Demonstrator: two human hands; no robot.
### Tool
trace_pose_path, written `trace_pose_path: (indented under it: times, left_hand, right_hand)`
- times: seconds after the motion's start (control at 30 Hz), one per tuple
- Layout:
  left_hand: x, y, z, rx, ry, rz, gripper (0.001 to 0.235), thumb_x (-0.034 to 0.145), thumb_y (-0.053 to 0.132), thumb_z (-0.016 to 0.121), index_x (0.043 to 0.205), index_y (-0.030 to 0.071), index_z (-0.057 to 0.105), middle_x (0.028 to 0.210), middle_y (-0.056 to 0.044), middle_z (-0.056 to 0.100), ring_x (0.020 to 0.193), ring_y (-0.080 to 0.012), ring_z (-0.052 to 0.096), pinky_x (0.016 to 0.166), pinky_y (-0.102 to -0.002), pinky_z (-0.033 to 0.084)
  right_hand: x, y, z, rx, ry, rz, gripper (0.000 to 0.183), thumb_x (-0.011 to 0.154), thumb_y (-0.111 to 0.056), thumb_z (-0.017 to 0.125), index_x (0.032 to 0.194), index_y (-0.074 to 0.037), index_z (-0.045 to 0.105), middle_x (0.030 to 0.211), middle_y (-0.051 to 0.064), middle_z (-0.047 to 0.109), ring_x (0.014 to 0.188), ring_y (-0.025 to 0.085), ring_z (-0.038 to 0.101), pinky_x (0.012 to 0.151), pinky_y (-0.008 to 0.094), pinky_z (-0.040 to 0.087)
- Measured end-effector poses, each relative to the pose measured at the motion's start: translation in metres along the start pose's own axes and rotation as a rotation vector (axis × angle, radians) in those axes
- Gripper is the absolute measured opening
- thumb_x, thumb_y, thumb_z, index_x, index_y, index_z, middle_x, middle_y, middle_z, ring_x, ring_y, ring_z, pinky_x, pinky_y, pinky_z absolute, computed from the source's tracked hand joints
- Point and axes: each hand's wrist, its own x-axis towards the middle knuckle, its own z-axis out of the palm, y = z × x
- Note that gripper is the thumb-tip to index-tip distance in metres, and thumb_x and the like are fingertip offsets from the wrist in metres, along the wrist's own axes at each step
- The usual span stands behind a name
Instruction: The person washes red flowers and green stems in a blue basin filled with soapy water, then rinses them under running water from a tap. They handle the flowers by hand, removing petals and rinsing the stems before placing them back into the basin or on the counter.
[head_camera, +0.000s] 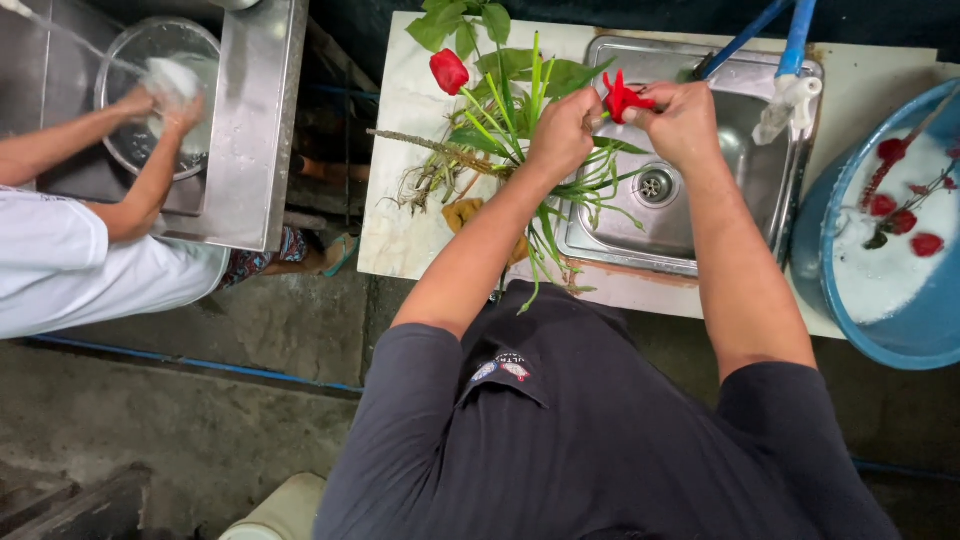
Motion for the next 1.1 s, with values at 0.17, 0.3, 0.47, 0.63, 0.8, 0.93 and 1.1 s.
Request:
trace_pose_path:
  times: [0.17, 0.3, 0.47, 0.63, 0.8, 0.93, 1.1]
  left_hand:
    - [0.005, -0.018, 0.020, 0.134, -0.013, -0.033, 0.024, 0.077, -0.016, 0.051, 0.079, 0.008, 0.050, 0.077, -0.011, 0.064, 0.070, -0.0289, 0.062, 0.058, -0.040, 0.042]
    - [0.008, -0.010, 0.021, 0.142, -0.045, -0.097, 0.026, 0.083, -0.015, 0.055, 0.079, 0.011, 0.051, 0.082, -0.005, 0.063, 0.075, -0.0215, 0.064, 0.060, -0.034, 0.051]
    - [0.007, -0.017, 0.025, 0.115, -0.032, -0.054, 0.018, 0.088, -0.010, 0.052, 0.084, 0.007, 0.059, 0.081, -0.009, 0.066, 0.073, -0.0243, 0.064, 0.061, -0.038, 0.049]
    - [0.008, -0.019, 0.019, 0.063, -0.035, -0.039, 0.012, 0.090, -0.001, 0.059, 0.092, 0.010, 0.063, 0.088, -0.009, 0.070, 0.080, -0.0278, 0.067, 0.067, -0.038, 0.049]
    - [0.007, -0.025, 0.020, 0.030, -0.030, -0.100, 0.010, 0.087, 0.001, 0.068, 0.088, 0.011, 0.068, 0.087, -0.006, 0.074, 0.079, -0.0243, 0.070, 0.071, -0.037, 0.053]
    - [0.007, -0.025, 0.019, -0.002, -0.007, -0.095, 0.014, 0.084, 0.000, 0.065, 0.079, 0.013, 0.062, 0.075, -0.005, 0.068, 0.070, -0.0228, 0.063, 0.062, -0.035, 0.044]
    - [0.006, -0.004, 0.006, -0.017, -0.045, -0.136, 0.018, 0.088, -0.001, 0.065, 0.082, 0.015, 0.066, 0.082, -0.002, 0.073, 0.078, -0.0205, 0.068, 0.070, -0.033, 0.050]
  right_hand:
    - [0.002, 0.007, 0.004, -0.061, 0.039, 0.201, 0.006, 0.089, -0.013, 0.087, 0.092, -0.012, 0.081, 0.076, -0.009, 0.061, 0.071, 0.005, 0.050, 0.061, 0.027, 0.042]
    - [-0.001, -0.002, 0.007, -0.003, 0.088, 0.345, 0.009, 0.092, -0.013, 0.084, 0.086, -0.015, 0.079, 0.069, -0.010, 0.059, 0.066, 0.005, 0.047, 0.060, 0.026, 0.041]
    - [-0.001, 0.008, 0.003, -0.009, 0.047, 0.242, 0.008, 0.091, -0.013, 0.085, 0.098, -0.011, 0.080, 0.079, -0.009, 0.065, 0.073, 0.005, 0.051, 0.065, 0.026, 0.043]
    - [-0.007, 0.002, -0.004, -0.005, 0.062, 0.064, 0.021, 0.089, -0.008, 0.085, 0.109, -0.007, 0.079, 0.099, 0.003, 0.077, 0.087, 0.010, 0.066, 0.076, 0.027, 0.054]
    - [-0.010, -0.002, 0.000, -0.051, 0.043, 0.008, 0.020, 0.088, -0.006, 0.085, 0.107, -0.009, 0.081, 0.106, 0.006, 0.076, 0.093, 0.016, 0.067, 0.082, 0.029, 0.056]
    - [-0.009, -0.005, 0.002, -0.105, 0.021, 0.028, 0.020, 0.089, -0.006, 0.083, 0.108, -0.011, 0.080, 0.109, 0.009, 0.075, 0.098, 0.020, 0.069, 0.093, 0.033, 0.055]
    - [-0.010, -0.020, -0.010, -0.043, -0.008, 0.016, 0.021, 0.090, -0.005, 0.083, 0.110, -0.005, 0.078, 0.106, 0.008, 0.075, 0.091, 0.019, 0.069, 0.086, 0.029, 0.058]
